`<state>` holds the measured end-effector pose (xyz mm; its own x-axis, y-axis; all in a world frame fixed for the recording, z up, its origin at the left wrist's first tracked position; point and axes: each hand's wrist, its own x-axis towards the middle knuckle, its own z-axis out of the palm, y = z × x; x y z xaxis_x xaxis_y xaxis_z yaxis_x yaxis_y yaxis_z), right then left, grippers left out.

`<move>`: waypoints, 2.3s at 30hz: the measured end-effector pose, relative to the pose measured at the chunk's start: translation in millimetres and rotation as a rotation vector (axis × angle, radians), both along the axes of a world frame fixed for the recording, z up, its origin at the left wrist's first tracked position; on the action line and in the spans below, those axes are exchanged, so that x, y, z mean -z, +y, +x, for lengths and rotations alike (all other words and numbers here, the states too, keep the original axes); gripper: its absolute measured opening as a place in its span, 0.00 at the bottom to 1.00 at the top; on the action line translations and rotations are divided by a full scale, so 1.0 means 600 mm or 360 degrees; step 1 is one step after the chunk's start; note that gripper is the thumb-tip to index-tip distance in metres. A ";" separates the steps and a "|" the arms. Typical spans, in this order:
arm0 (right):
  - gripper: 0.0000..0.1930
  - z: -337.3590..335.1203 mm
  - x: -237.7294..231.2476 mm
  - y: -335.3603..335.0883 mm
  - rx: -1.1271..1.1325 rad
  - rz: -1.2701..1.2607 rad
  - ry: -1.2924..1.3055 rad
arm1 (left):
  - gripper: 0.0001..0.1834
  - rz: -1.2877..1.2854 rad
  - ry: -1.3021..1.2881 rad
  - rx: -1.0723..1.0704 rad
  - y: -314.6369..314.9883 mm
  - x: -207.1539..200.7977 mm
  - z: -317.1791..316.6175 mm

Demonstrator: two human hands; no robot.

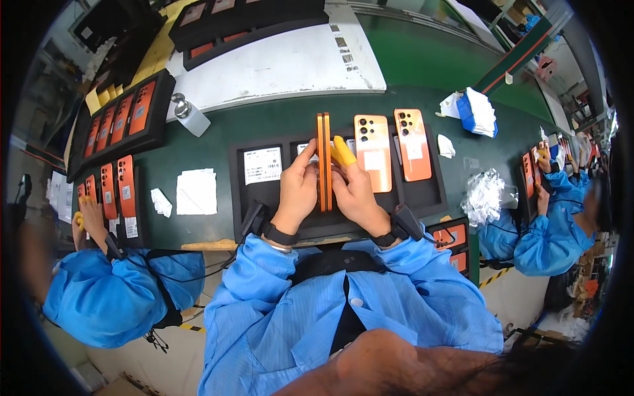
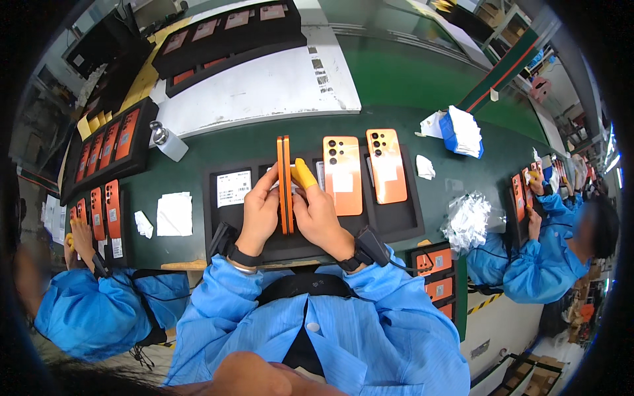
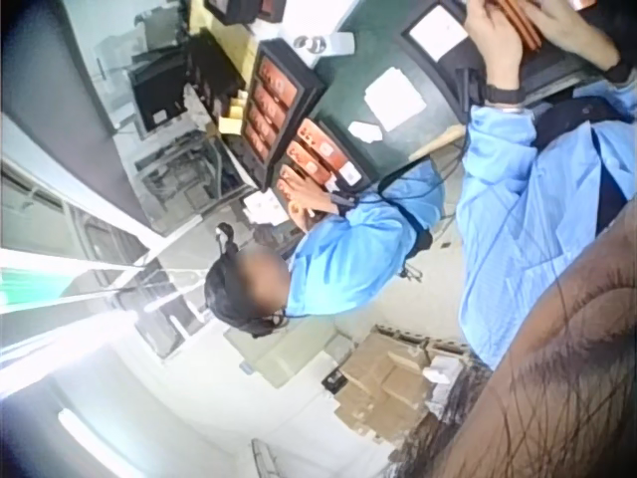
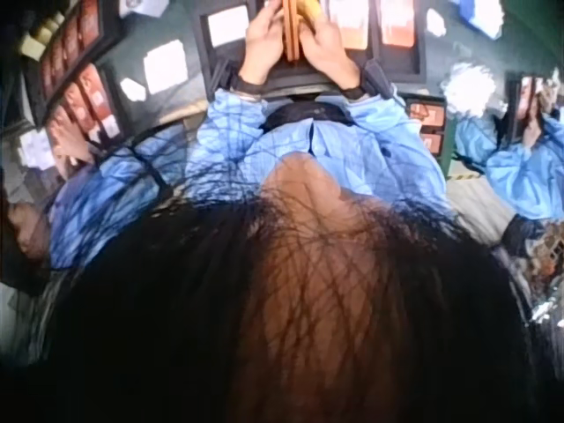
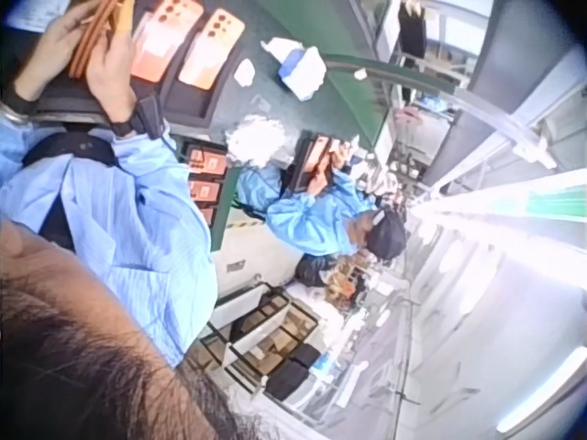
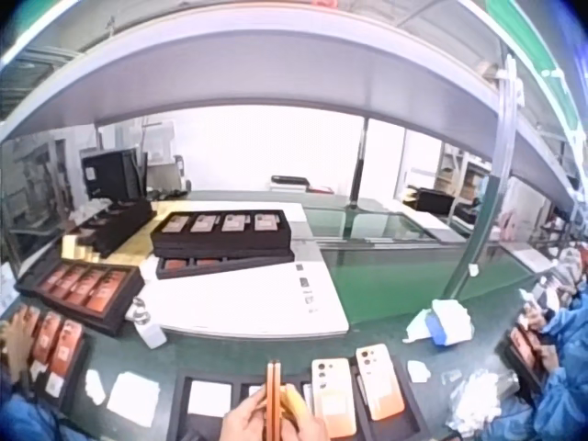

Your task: Cleaning and inspecting the exterior of mobile phones on an assembly line.

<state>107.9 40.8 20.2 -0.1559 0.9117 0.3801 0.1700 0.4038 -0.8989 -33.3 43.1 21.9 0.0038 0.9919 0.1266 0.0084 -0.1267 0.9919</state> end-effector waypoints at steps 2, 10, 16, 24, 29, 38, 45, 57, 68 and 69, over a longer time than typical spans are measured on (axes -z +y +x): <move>0.30 0.000 -0.018 -0.009 -0.0044 0.0014 0.0167 | 0.28 0.0068 -0.0104 -0.0015 -0.006 -0.017 0.003; 0.30 0.006 -0.043 -0.037 -0.0133 0.0194 0.0175 | 0.30 0.0355 -0.0061 -0.0086 -0.043 -0.040 0.003; 0.28 0.013 -0.023 -0.053 -0.0104 0.0239 0.0211 | 0.29 0.0432 -0.0142 -0.0082 -0.063 -0.042 0.015; 0.27 0.015 -0.017 -0.066 -0.0077 0.0215 0.0274 | 0.32 0.0522 -0.0214 -0.0017 -0.075 -0.046 0.020; 0.27 0.014 -0.026 -0.071 -0.0099 0.0174 0.0314 | 0.35 0.0533 -0.0324 0.0017 -0.076 -0.039 0.022; 0.25 0.017 -0.044 -0.068 -0.0174 0.0180 0.0374 | 0.41 0.0525 -0.0189 0.0075 -0.078 -0.060 0.012; 0.22 0.011 -0.064 -0.069 -0.0123 0.0157 0.0343 | 0.43 0.0408 0.0052 0.0171 -0.083 -0.091 -0.001; 0.25 0.013 -0.119 -0.074 -0.0037 -0.0021 0.0151 | 0.48 0.0469 0.0405 0.0212 -0.078 -0.116 -0.021; 0.15 0.065 -0.142 -0.039 0.0415 -0.0115 -0.0666 | 0.20 0.0349 0.0469 -0.0391 -0.047 -0.072 -0.052; 0.16 0.075 -0.137 -0.028 0.0472 -0.0139 -0.0719 | 0.20 0.0354 0.0470 -0.0405 -0.046 -0.063 -0.063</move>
<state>153.0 23.9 102.5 -0.0177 0.9666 0.2559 0.6420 0.2072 -0.7382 -71.1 15.6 59.7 -0.1689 0.9148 0.3669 0.3458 -0.2936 0.8912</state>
